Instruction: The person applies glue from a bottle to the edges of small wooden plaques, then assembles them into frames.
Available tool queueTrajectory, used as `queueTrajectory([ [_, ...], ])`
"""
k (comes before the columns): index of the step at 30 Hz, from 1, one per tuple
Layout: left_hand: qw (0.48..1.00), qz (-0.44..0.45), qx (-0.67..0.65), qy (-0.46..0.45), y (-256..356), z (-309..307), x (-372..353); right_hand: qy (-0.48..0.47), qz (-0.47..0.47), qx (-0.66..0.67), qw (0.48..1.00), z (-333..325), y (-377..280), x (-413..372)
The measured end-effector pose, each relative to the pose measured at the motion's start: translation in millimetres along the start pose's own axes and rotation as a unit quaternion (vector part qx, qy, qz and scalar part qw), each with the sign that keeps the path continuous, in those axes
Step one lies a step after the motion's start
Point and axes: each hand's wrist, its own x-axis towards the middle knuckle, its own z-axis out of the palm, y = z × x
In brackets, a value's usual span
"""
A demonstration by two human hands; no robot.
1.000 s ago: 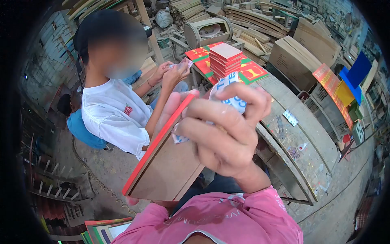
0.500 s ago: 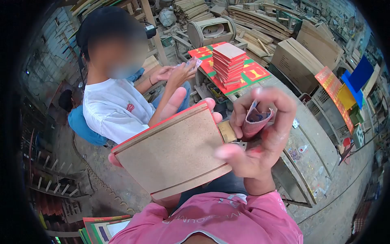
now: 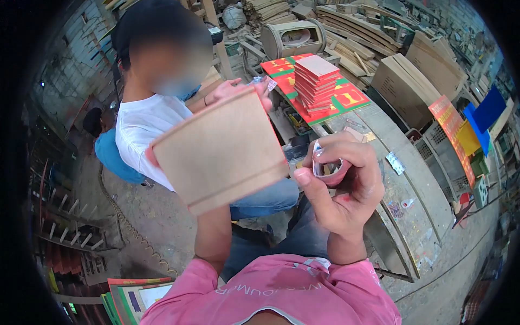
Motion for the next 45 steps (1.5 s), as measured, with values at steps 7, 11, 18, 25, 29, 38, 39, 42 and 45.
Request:
queueTrajectory([
  [7, 0.998, 0.047, 0.028, 0.043, 40, -86, 54, -0.006, 0.069, 0.052, 0.996, 12, 9, -14],
  [11, 0.998, 0.041, 0.035, 0.043, 39, -78, 51, -0.001, 0.043, 0.033, 0.999, 18, 24, -8],
  [18, 0.999, 0.01, -0.047, 0.008, -10, -8, -2, -0.042, -0.088, -0.135, 0.986, 22, 17, 6],
  [25, 0.999, -0.027, 0.04, -0.011, -22, 19, -25, -0.082, -0.164, -0.189, 0.965, 20, 6, 14],
  [29, 0.992, -0.002, 0.123, -0.001, -24, 32, -29, -0.092, -0.168, -0.2, 0.961, 22, -4, 14],
  [38, 0.98, 0.052, 0.192, -0.014, -39, 50, -32, -0.073, -0.149, -0.169, 0.972, 25, -11, 8],
  [39, 0.98, 0.051, 0.192, -0.014, -41, 47, -33, -0.072, -0.149, -0.17, 0.971, 24, -10, 8],
  [42, 0.996, 0.002, 0.084, -0.034, -49, 23, -28, -0.069, -0.145, -0.163, 0.974, 22, -10, 9],
  [45, 0.976, -0.027, -0.179, -0.121, -50, 24, -21, -0.085, -0.138, -0.175, 0.971, 23, -19, 6],
])
